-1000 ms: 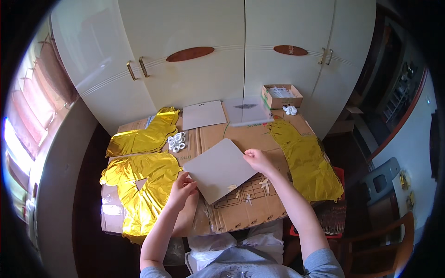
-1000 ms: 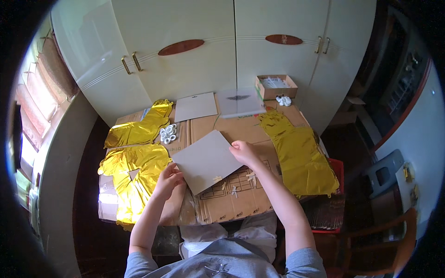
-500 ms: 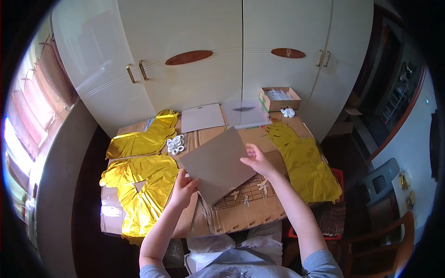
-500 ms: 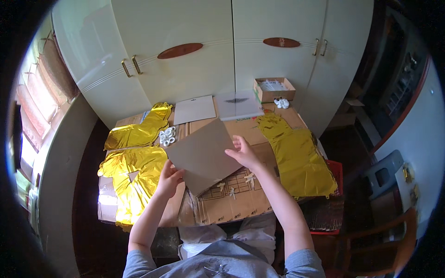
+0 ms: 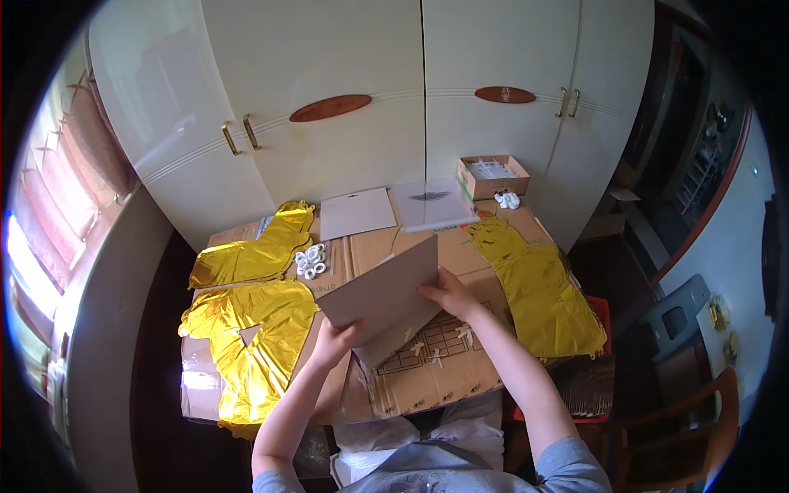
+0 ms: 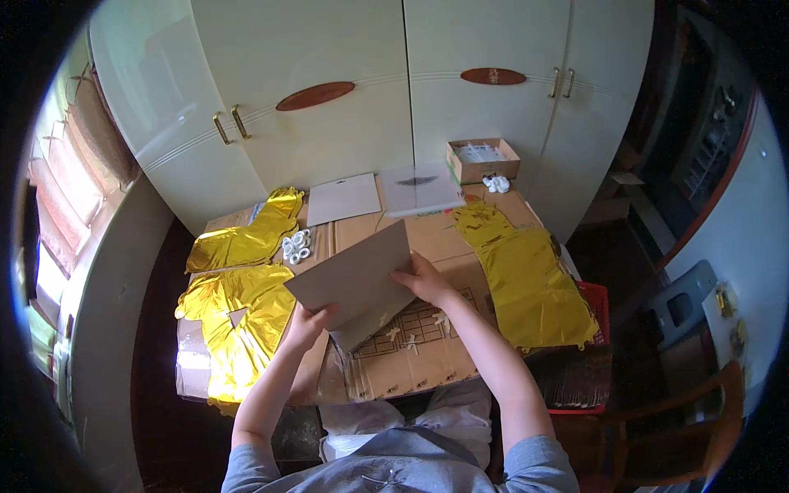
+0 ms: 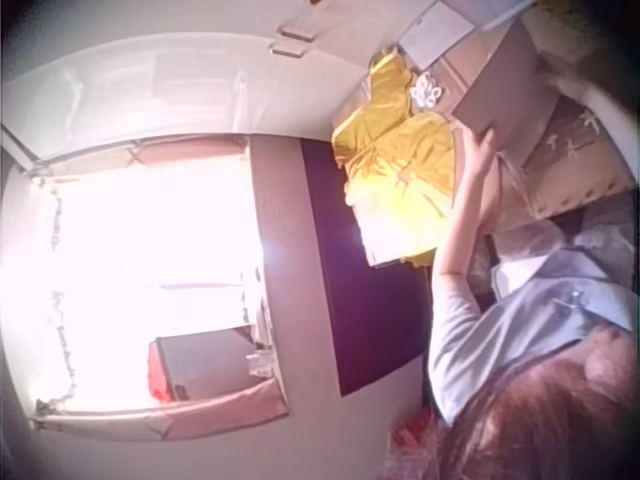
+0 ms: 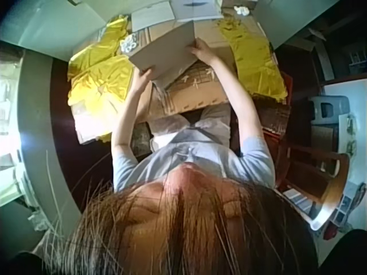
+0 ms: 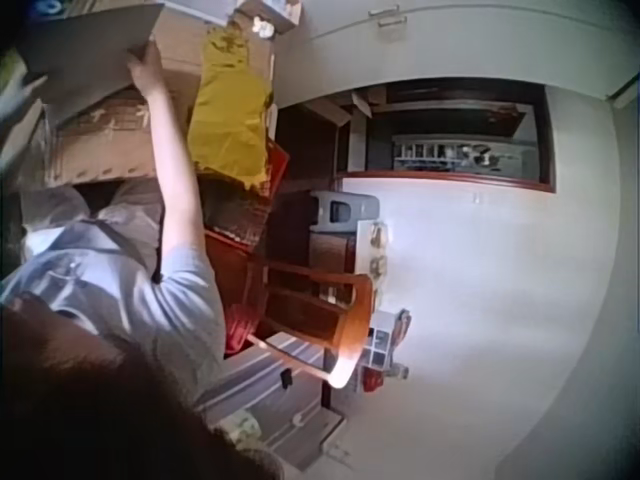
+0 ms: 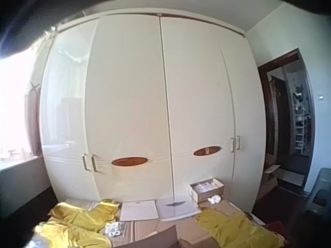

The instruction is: Assemble cardboard signage and small components on a table.

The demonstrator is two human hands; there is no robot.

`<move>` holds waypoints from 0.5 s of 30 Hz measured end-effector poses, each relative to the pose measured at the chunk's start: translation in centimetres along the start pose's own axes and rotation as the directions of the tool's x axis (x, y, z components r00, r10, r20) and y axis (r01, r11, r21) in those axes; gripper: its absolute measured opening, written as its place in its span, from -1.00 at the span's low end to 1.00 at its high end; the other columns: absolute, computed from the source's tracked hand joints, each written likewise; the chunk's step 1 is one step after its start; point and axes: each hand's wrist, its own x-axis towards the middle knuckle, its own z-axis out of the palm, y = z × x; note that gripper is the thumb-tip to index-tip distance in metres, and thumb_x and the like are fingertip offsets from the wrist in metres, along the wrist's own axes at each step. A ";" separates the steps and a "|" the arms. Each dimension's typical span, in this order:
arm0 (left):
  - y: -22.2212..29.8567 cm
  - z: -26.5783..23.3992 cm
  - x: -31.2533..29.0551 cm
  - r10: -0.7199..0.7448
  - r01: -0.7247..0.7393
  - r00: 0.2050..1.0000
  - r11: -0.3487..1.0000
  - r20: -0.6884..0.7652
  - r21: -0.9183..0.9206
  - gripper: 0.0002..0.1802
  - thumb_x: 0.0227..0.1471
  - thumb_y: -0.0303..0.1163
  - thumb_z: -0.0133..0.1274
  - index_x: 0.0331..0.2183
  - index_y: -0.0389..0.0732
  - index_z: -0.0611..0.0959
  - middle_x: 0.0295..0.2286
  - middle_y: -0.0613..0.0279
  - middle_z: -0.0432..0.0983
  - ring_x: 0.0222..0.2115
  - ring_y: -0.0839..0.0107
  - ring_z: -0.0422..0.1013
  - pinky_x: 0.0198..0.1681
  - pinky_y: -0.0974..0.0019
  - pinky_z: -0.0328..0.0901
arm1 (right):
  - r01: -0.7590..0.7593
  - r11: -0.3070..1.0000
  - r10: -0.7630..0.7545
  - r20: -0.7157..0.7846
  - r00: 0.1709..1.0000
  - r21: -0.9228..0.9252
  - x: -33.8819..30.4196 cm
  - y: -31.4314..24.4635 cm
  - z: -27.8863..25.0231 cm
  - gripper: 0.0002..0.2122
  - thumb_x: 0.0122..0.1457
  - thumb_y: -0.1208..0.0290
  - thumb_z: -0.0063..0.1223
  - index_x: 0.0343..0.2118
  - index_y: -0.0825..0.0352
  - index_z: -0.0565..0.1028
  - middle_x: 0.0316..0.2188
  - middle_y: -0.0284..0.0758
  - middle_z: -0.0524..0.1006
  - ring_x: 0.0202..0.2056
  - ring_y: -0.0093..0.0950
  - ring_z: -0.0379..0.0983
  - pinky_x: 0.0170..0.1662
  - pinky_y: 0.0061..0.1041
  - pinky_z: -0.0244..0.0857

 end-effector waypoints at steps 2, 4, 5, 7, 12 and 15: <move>0.0 0.1 0.8 -0.047 0.048 0.999 0.996 0.011 -0.072 -0.72 -0.05 -0.54 -0.07 -0.20 -0.27 0.39 -0.35 0.33 0.38 -0.31 0.55 0.32 -0.29 0.44 0.26 | 0.091 0.994 -0.091 0.004 0.996 -0.052 0.8 -0.2 0.0 -0.62 0.02 0.49 -0.02 -0.07 0.40 0.21 -0.17 -0.27 0.36 -0.13 -0.52 0.27 -0.04 -0.53 0.12; 0.5 0.0 1.5 -0.053 0.050 0.999 0.980 -0.009 -0.194 -0.71 -0.05 -0.47 -0.04 -0.20 -0.26 0.39 -0.32 0.27 0.39 -0.26 0.48 0.33 -0.25 0.38 0.27 | 0.077 0.997 -0.078 0.061 0.995 0.010 1.6 -2.2 0.0 -0.60 0.03 0.49 -0.02 -0.06 0.40 0.20 -0.17 -0.27 0.36 -0.14 -0.54 0.27 -0.05 -0.54 0.13; 1.2 0.4 1.8 -0.112 0.085 0.991 0.947 -0.072 -0.310 -0.70 -0.05 -0.45 -0.03 -0.20 -0.26 0.39 -0.32 0.26 0.39 -0.27 0.46 0.33 -0.25 0.36 0.27 | 0.069 0.997 -0.072 0.087 0.994 0.035 1.9 -4.0 0.2 -0.60 0.03 0.49 -0.02 -0.05 0.41 0.20 -0.17 -0.28 0.36 -0.14 -0.55 0.27 -0.05 -0.54 0.13; 3.5 1.6 2.3 -0.245 0.120 0.954 0.839 -0.171 -0.531 -0.68 -0.05 -0.42 -0.01 -0.20 -0.25 0.38 -0.32 0.25 0.39 -0.29 0.41 0.34 -0.26 0.31 0.28 | 0.091 0.985 -0.103 0.076 0.992 0.149 2.4 -6.3 0.1 -0.56 0.08 0.35 -0.06 0.00 0.40 0.16 -0.14 -0.27 0.34 -0.13 -0.59 0.25 -0.08 -0.57 0.15; 4.1 3.0 2.9 -0.311 0.071 0.922 0.725 -0.233 -0.685 -0.64 -0.05 -0.43 -0.03 -0.15 -0.22 0.31 -0.30 0.18 0.38 -0.32 0.35 0.36 -0.26 0.24 0.32 | 0.106 0.858 -0.115 -0.013 0.993 0.502 2.0 -7.7 -1.1 -0.38 0.10 0.13 -0.15 0.10 0.39 -0.06 0.03 -0.16 0.19 -0.03 -0.47 0.21 0.00 -0.52 0.09; 2.8 3.4 2.9 -0.336 0.079 0.910 0.714 -0.242 -0.695 -0.65 -0.06 -0.43 -0.03 -0.17 -0.22 0.33 -0.31 0.17 0.38 -0.31 0.34 0.36 -0.26 0.23 0.32 | 0.171 0.736 -0.084 -0.161 0.983 0.655 1.6 -5.0 -1.1 -0.37 0.11 0.11 -0.19 0.12 0.34 -0.14 0.02 -0.21 0.18 -0.02 -0.44 0.21 0.02 -0.47 0.10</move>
